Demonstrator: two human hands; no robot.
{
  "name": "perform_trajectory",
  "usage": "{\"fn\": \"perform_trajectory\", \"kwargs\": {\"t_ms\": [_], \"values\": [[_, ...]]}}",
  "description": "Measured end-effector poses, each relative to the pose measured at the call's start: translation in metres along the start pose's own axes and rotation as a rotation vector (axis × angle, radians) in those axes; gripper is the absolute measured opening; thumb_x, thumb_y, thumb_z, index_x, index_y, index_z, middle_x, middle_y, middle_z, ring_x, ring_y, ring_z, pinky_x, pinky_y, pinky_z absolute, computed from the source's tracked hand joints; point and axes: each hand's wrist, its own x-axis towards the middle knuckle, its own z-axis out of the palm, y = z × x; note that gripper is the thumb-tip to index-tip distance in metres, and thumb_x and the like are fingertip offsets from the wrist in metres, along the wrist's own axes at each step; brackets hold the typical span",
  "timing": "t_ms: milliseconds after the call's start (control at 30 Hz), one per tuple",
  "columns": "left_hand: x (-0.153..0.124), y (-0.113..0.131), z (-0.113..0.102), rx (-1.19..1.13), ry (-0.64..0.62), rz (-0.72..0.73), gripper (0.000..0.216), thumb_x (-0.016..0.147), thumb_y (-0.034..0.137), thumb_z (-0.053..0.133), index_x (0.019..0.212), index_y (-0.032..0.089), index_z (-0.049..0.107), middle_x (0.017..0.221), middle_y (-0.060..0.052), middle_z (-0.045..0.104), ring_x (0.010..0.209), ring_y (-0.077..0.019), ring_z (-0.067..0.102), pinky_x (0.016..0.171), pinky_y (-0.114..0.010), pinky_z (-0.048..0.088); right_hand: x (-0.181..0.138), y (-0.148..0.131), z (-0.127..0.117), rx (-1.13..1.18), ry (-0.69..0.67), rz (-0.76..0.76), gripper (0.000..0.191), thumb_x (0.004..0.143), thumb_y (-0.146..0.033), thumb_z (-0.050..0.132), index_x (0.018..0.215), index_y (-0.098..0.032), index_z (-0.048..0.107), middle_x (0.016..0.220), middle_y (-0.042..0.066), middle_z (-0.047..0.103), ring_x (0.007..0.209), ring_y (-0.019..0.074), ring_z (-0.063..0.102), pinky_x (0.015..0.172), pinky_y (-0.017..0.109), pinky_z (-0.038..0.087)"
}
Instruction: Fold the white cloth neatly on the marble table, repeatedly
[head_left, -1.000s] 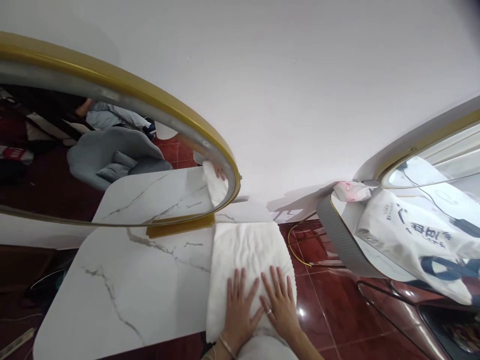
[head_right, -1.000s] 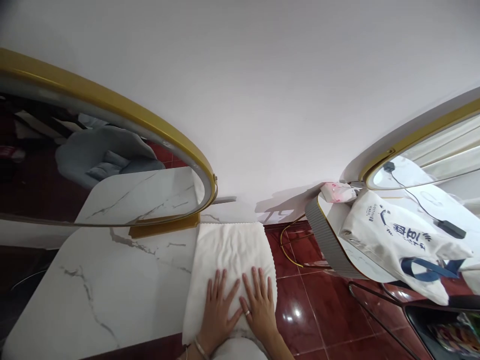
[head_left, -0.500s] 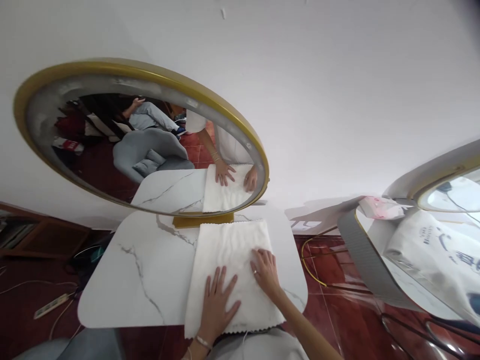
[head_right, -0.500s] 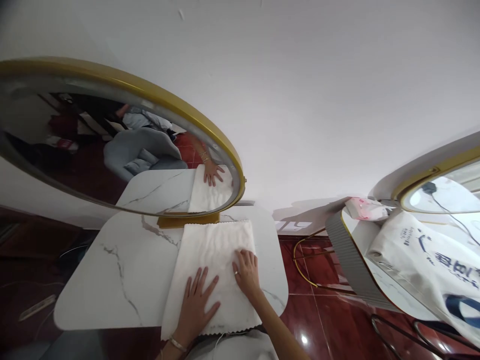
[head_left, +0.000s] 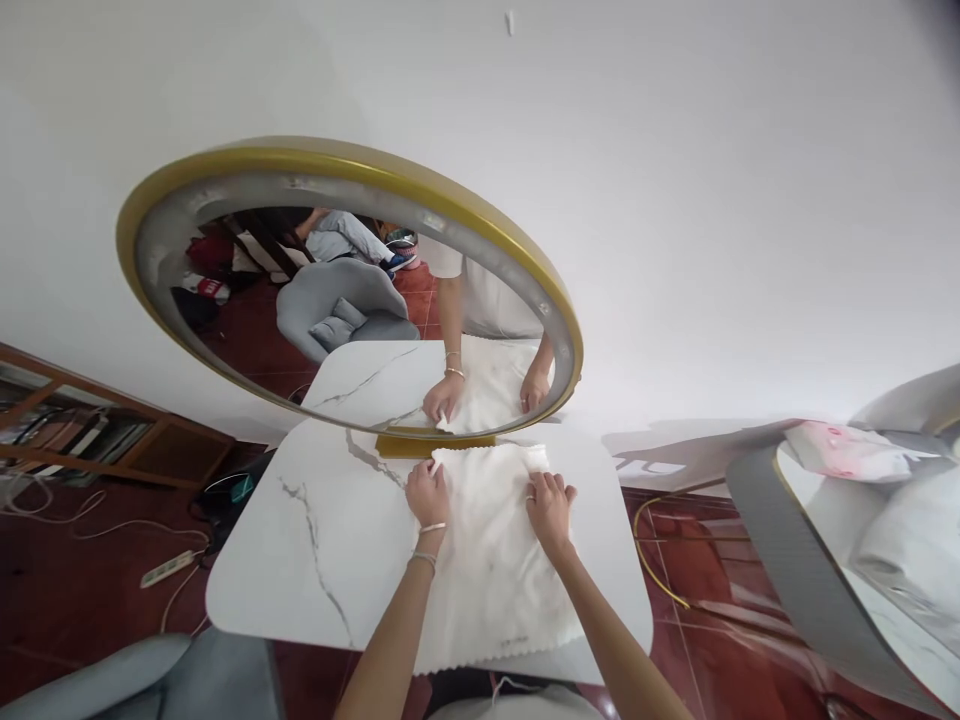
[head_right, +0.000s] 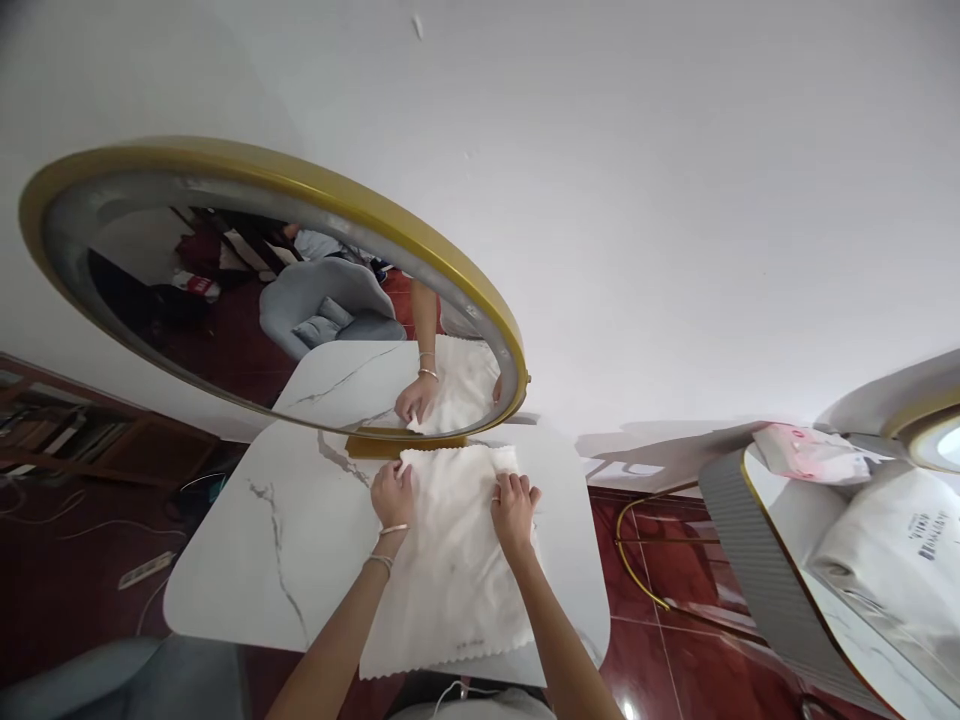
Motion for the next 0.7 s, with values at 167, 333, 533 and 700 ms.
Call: {"fn": "perform_trajectory", "kwargs": {"t_ms": [167,333,533,700], "values": [[-0.005,0.003,0.001,-0.054,-0.012,0.124,0.025,0.094,0.026,0.033,0.098,0.018,0.057,0.100,-0.011,0.058,0.098,-0.0218,0.057,0.084,-0.037,0.049,-0.010,-0.003,0.000,0.000,0.144,-0.033,0.044,0.091,-0.015,0.032,0.127,-0.024,0.055,0.112,0.012,0.059,0.109,0.0283,0.047,0.092,0.047,0.028],[-0.020,0.009,0.009,0.013,-0.213,0.411,0.039,0.095,0.027,0.035,0.131,0.015,0.046,0.137,-0.014,0.048,0.134,-0.0248,0.039,0.108,-0.044,0.036,0.007,-0.029,0.015,-0.054,0.007,-0.279,0.055,0.096,-0.024,0.032,0.150,-0.025,0.020,0.148,0.010,0.036,0.139,0.0272,0.024,0.110,0.050,0.017],[-0.010,-0.013,0.006,0.126,-0.279,0.437,0.055,0.094,0.031,0.037,0.146,0.016,0.028,0.154,-0.014,0.027,0.144,-0.0266,0.019,0.114,-0.050,0.027,0.013,-0.059,0.025,-0.058,-0.109,-0.391,0.058,0.095,-0.035,0.040,0.150,-0.022,0.023,0.155,0.012,0.020,0.144,0.0271,0.015,0.112,0.047,0.023],[0.012,-0.052,-0.014,0.136,-0.273,0.431,0.057,0.094,0.030,0.039,0.148,0.018,0.025,0.155,-0.013,0.025,0.144,-0.0261,0.018,0.114,-0.050,0.027,0.000,-0.104,0.036,-0.018,-0.160,-0.457,0.061,0.095,-0.031,0.040,0.150,-0.018,0.020,0.155,0.010,0.020,0.144,0.0255,0.013,0.114,0.046,0.023]]}}
